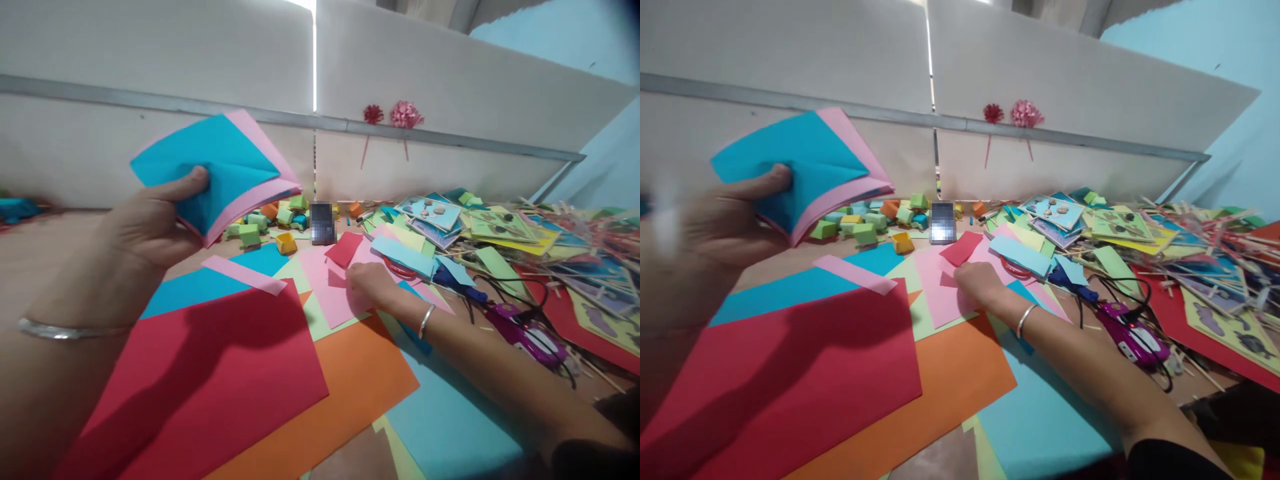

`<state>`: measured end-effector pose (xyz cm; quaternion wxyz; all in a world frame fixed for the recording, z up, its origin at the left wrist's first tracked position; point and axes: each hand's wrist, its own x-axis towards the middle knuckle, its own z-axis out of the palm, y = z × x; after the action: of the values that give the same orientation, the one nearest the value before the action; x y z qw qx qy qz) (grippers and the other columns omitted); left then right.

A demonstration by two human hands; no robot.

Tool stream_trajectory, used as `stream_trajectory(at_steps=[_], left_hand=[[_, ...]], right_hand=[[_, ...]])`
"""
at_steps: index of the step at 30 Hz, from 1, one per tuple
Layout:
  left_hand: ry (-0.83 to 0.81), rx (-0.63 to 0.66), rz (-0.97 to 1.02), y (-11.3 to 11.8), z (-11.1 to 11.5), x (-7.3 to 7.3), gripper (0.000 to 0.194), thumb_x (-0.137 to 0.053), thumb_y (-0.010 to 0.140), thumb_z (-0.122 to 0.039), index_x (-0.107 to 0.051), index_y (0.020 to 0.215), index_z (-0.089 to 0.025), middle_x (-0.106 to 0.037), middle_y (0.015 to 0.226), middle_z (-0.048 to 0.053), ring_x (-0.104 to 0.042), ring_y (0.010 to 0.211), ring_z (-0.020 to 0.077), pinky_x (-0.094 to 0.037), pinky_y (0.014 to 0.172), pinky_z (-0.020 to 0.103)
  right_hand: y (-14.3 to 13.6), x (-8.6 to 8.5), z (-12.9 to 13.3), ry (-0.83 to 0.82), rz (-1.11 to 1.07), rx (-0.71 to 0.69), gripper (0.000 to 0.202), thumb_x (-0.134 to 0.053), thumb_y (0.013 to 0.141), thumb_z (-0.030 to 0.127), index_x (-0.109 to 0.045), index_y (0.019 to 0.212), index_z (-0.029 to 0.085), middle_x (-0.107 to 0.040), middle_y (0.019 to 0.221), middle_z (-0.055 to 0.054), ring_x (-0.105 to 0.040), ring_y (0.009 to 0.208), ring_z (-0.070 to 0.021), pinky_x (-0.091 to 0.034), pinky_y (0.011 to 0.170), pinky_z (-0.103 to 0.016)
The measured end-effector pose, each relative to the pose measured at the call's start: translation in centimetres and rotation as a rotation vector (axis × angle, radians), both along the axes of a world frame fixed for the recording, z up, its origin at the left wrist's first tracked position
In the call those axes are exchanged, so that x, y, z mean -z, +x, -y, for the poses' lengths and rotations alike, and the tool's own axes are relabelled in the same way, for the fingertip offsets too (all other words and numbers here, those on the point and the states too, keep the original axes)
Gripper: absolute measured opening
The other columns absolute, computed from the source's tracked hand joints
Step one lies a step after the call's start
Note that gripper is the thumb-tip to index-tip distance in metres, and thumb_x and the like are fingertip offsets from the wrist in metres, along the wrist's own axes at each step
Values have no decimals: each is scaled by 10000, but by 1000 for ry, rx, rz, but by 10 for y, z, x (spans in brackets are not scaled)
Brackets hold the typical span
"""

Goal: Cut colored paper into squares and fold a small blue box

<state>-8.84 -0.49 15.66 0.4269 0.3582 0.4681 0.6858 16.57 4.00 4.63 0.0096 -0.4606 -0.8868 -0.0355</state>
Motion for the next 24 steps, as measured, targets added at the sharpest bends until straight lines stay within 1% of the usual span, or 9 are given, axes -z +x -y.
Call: stream_trajectory(at_steps=[4, 7, 10, 12, 14, 18, 20, 23, 24], left_hand=[[-195, 55, -80, -23, 14, 12, 383, -707, 847, -333, -657, 1171, -136, -732, 1199, 162, -536, 1326, 410, -371, 1099, 683], [-304, 56, -97, -46, 28, 36, 644, -920, 543, -433, -689, 1103, -217, -753, 1172, 151, -581, 1266, 443, -480, 1049, 637], [-389, -47, -86, -68, 40, 62, 592, -934, 539, -394, -704, 1069, -263, -775, 1137, 92, -653, 1185, 394, -535, 1012, 594], [-425, -82, -128, -80, 46, 75, 526, -898, 611, -412, -704, 1086, -294, -776, 1145, 67, -655, 1188, 374, -523, 1015, 613], [-476, -127, -146, -87, 51, 82, 461, -869, 656, -419, -708, 1072, -305, -779, 1138, 53, -633, 1223, 372, -497, 1026, 642], [-443, -260, -38, -92, 58, 70, 254, -782, 761, -364, -708, 983, -267, -783, 1128, 29, -577, 1303, 348, -483, 1055, 622], [-385, -333, 4, -92, 59, 55, 256, -731, 796, -294, -685, 1046, -260, -789, 1104, 23, -597, 1282, 338, -501, 1036, 623], [-320, -454, -3, -94, 56, 39, 367, -705, 798, -223, -643, 1159, -243, -797, 1049, 33, -615, 1259, 335, -510, 1021, 635], [-288, -455, -37, -95, 54, 38, 386, -730, 781, -245, -643, 1157, -225, -796, 1039, 54, -612, 1259, 353, -512, 1016, 646]], right_hand=[[12, -5, -7, 63, -294, 32, 251, -485, 895, 137, -737, 895, 146, -760, 928, -89, -697, 851, -184, -496, 744, -262], [23, -15, -13, 0, -894, 42, 241, -509, 888, 255, -715, 809, 158, -733, 795, -45, -673, 730, -163, -522, 701, -279], [34, -27, -20, 24, -1301, 52, 192, -588, 846, 316, -700, 795, 169, -720, 765, -42, -666, 697, -177, -537, 687, -315], [40, -33, -24, 199, -1142, 73, 199, -556, 879, 284, -713, 884, 163, -739, 881, -79, -687, 821, -205, -536, 776, -339], [44, -33, -28, 283, -686, 132, 252, -472, 922, 201, -715, 954, 142, -733, 1016, -133, -677, 982, -242, -505, 858, -356], [38, -20, -33, 47, -36, 169, 208, -521, 818, 32, -719, 835, 93, -723, 925, -199, -690, 930, -288, -484, 770, -337], [30, -18, -24, -18, -5, 113, 191, -547, 779, 0, -714, 761, 92, -718, 877, -204, -692, 902, -287, -483, 764, -335], [21, -27, 13, -152, -89, -57, 218, -518, 899, 104, -728, 881, 162, -717, 1039, -149, -662, 1015, -252, -494, 846, -338], [19, -32, 30, -367, -290, -208, 200, -528, 931, 163, -722, 957, 202, -703, 1112, -122, -639, 1078, -248, -502, 875, -347]])
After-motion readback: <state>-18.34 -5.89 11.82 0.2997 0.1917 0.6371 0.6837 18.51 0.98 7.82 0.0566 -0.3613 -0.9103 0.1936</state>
